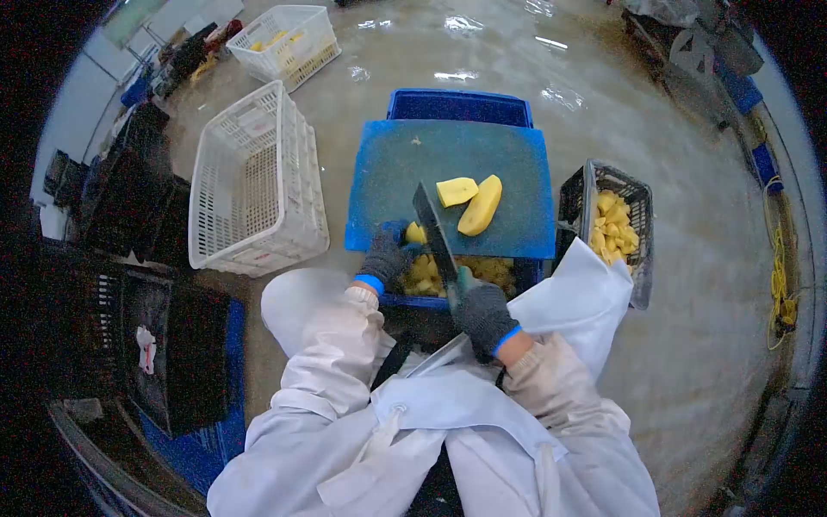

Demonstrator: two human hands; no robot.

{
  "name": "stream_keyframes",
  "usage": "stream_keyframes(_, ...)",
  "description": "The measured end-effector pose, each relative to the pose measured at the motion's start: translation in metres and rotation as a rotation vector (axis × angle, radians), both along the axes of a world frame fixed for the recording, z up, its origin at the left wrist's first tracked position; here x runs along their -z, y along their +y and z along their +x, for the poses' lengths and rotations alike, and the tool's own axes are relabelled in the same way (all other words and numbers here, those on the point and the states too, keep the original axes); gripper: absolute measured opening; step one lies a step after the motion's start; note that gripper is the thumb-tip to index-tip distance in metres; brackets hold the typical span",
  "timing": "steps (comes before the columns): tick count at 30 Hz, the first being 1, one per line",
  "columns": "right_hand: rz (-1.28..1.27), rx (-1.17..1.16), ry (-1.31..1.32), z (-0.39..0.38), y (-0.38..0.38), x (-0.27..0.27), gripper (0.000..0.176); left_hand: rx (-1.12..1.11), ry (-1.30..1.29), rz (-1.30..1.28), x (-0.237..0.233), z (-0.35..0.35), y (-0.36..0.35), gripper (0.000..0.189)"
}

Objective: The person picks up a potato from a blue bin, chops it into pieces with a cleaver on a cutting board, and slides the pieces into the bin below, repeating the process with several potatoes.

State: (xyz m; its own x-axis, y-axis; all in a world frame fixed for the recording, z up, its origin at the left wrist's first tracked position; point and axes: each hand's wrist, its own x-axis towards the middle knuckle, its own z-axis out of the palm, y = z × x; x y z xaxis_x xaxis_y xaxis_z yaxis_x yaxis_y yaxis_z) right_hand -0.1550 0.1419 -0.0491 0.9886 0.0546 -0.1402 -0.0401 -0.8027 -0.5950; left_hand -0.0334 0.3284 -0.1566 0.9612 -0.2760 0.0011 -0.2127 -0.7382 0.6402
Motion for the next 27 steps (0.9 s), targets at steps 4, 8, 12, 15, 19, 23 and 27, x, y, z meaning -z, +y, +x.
stream_keyframes(4,0.193,0.052,0.011,-0.021,-0.038,0.003,0.026,-0.055,-0.099,0.084,-0.028,0.001,-0.029,0.073)
stream_keyframes(8,0.147,0.084,0.006,-0.024,-0.044,0.001,0.025,0.116,-0.150,0.318,-0.026,0.021,-0.044,0.072)
stream_keyframes(12,0.047,-0.009,-0.063,-0.023,-0.048,-0.013,0.027,0.120,0.236,-0.278,0.019,0.058,-0.011,0.060)
stream_keyframes(15,-0.142,-0.125,-0.084,-0.023,-0.060,-0.018,0.028,0.205,0.384,-0.600,0.000,0.062,0.027,0.044)
stream_keyframes(19,-0.420,-0.322,-0.125,-0.013,-0.079,-0.040,0.031,-0.136,0.824,-0.959,-0.010,0.062,0.052,0.036)
stream_keyframes(23,-0.539,-0.432,-0.119,-0.005,-0.093,-0.048,0.029,-0.037,0.649,-0.832,0.001,0.072,0.061,0.040)
stream_keyframes(27,-0.476,-0.389,-0.166,-0.014,-0.101,-0.058,0.028,0.011,0.426,-0.421,0.023,0.084,0.038,0.045)
